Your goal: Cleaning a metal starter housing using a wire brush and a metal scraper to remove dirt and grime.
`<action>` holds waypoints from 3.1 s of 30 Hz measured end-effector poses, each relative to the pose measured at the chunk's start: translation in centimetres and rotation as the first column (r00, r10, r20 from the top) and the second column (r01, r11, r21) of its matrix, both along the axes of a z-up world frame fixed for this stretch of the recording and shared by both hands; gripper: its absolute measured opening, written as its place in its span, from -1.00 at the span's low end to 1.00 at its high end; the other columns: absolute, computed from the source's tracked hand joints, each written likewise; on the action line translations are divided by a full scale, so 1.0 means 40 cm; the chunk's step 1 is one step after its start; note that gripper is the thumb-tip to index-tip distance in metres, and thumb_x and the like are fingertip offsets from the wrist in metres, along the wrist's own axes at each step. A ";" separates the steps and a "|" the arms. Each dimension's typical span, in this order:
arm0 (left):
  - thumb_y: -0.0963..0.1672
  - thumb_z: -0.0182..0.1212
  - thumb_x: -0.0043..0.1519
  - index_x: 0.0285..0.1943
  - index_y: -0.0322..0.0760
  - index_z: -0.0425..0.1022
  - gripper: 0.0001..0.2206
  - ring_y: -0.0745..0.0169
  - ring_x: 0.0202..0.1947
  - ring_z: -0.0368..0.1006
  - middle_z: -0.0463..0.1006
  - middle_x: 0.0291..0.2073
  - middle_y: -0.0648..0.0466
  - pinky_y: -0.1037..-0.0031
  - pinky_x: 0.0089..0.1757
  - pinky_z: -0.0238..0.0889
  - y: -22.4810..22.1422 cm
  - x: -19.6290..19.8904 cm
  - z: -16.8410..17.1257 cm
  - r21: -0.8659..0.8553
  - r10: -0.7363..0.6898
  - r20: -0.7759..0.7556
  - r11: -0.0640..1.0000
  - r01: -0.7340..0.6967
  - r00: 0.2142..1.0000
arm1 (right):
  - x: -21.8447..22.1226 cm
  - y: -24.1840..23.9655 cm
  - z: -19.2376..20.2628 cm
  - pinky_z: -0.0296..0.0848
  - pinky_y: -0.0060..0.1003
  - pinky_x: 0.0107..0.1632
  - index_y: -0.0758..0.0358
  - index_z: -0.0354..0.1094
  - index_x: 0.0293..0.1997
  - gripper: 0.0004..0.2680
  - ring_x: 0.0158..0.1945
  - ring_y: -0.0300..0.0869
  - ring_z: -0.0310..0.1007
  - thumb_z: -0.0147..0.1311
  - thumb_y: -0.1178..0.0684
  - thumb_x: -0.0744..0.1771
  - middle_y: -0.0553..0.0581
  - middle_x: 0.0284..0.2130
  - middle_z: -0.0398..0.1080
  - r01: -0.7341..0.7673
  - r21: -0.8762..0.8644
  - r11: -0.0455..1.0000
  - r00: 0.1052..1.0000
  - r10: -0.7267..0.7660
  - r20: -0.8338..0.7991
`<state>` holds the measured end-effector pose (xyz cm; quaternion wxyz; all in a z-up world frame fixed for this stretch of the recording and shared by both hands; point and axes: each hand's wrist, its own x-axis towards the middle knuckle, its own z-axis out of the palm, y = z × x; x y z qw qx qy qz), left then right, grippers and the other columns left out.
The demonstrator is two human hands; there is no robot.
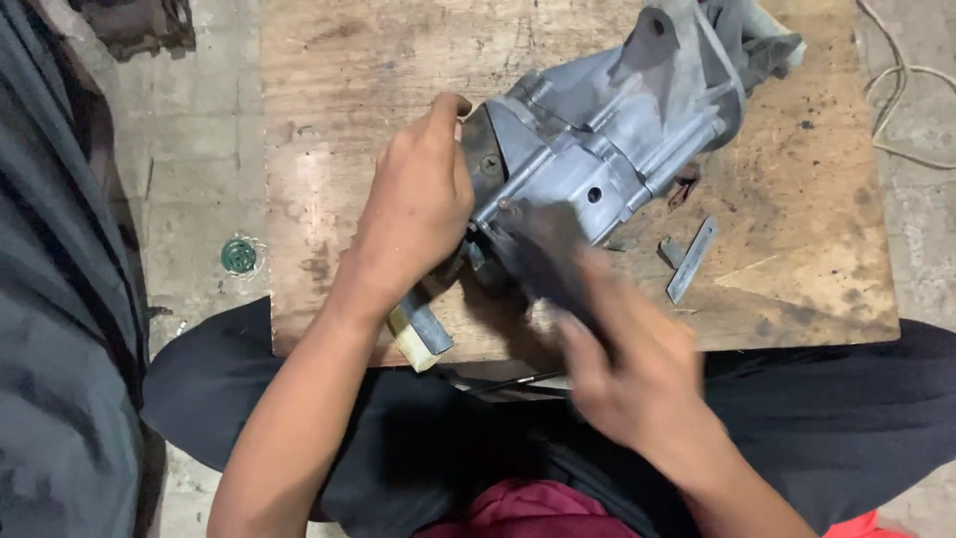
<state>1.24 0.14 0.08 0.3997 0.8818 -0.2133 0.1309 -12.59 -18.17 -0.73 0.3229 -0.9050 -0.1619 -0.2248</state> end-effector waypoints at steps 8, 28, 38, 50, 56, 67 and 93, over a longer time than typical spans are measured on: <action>-0.32 -0.12 0.24 0.13 -0.67 0.31 -0.71 -0.19 -0.43 0.58 0.60 -0.33 -0.39 0.11 -0.32 0.44 0.000 -0.006 0.000 -0.025 -0.023 -0.062 0.999 0.021 0.998 | -0.143 -0.115 -0.173 0.34 -0.33 -0.47 0.59 0.29 0.20 -0.62 -0.55 -0.15 0.36 0.15 0.29 0.24 0.25 -0.37 0.48 0.084 -0.041 0.996 0.992 -0.088 -0.094; 0.01 -0.08 0.33 0.50 -0.54 -0.06 -0.35 -0.25 0.41 0.09 0.14 0.42 -0.34 0.09 0.25 0.01 0.172 -0.067 -0.026 0.136 -0.103 -0.455 0.974 0.183 0.885 | 0.160 -0.117 0.137 0.10 -0.09 -0.05 0.37 0.29 0.16 -0.66 -0.17 0.01 0.09 -0.05 -0.02 0.31 0.23 -0.25 0.15 -0.186 -0.331 0.925 0.982 0.168 -0.081; 0.01 0.60 -0.13 0.45 -0.58 0.07 0.02 -0.33 0.06 0.43 0.41 0.16 -0.34 0.05 0.00 0.31 0.157 -0.100 -0.044 0.221 0.011 -0.318 0.973 0.063 0.948 | 0.210 0.051 0.114 0.02 -0.15 -0.05 0.15 0.15 -0.68 -0.77 -0.42 -0.15 -0.03 0.00 -0.04 0.23 0.03 -0.62 0.09 -0.235 -0.053 0.971 0.955 0.241 0.173; 0.05 0.46 -0.10 0.33 -0.68 0.18 -0.08 -0.25 0.03 0.43 0.50 0.00 -0.34 -0.29 0.20 -0.10 0.149 -0.104 -0.078 0.302 0.019 -0.162 0.953 0.031 0.987 | 0.295 -0.078 0.112 0.05 -0.02 0.00 0.12 0.04 -0.60 -0.78 -0.42 -0.09 -0.09 -0.02 0.01 0.27 0.06 -0.62 0.02 -0.118 -0.279 0.953 0.912 0.215 0.349; 0.03 0.46 -0.10 0.31 -0.65 0.18 -0.12 -0.25 0.00 0.44 0.50 -0.03 -0.30 -0.34 0.18 -0.10 0.145 -0.100 -0.076 0.235 0.003 -0.129 0.972 0.027 0.992 | 0.362 -0.110 0.059 0.05 -0.12 -0.03 0.19 0.10 -0.61 -0.84 -0.41 -0.10 -0.04 0.00 0.11 0.21 0.06 -0.60 0.09 -0.188 -0.274 0.943 0.943 0.252 0.219; 0.04 0.41 -0.06 0.33 -0.63 0.16 -0.14 -0.26 0.05 0.42 0.48 0.01 -0.30 -0.38 0.22 -0.20 0.149 -0.105 -0.080 0.248 -0.008 -0.154 0.968 0.046 0.988 | 0.368 -0.174 0.087 -0.06 -0.37 -0.58 0.18 0.14 -0.70 -0.83 -0.70 -0.24 -0.11 -0.01 0.22 0.19 -0.06 -0.81 -0.01 -0.285 -0.259 0.923 0.942 0.320 0.101; 0.04 0.45 -0.09 0.35 -0.69 0.16 -0.08 -0.24 0.13 0.40 0.44 0.10 -0.35 -0.36 0.27 -0.28 0.141 -0.110 -0.077 0.303 0.041 -0.141 0.953 0.003 0.989 | 0.363 -0.315 0.080 0.17 -0.05 -0.03 0.52 0.28 -0.29 -0.81 -0.09 0.07 0.11 0.27 0.37 0.42 0.31 -0.27 0.17 0.111 -0.377 0.919 0.962 -0.005 0.271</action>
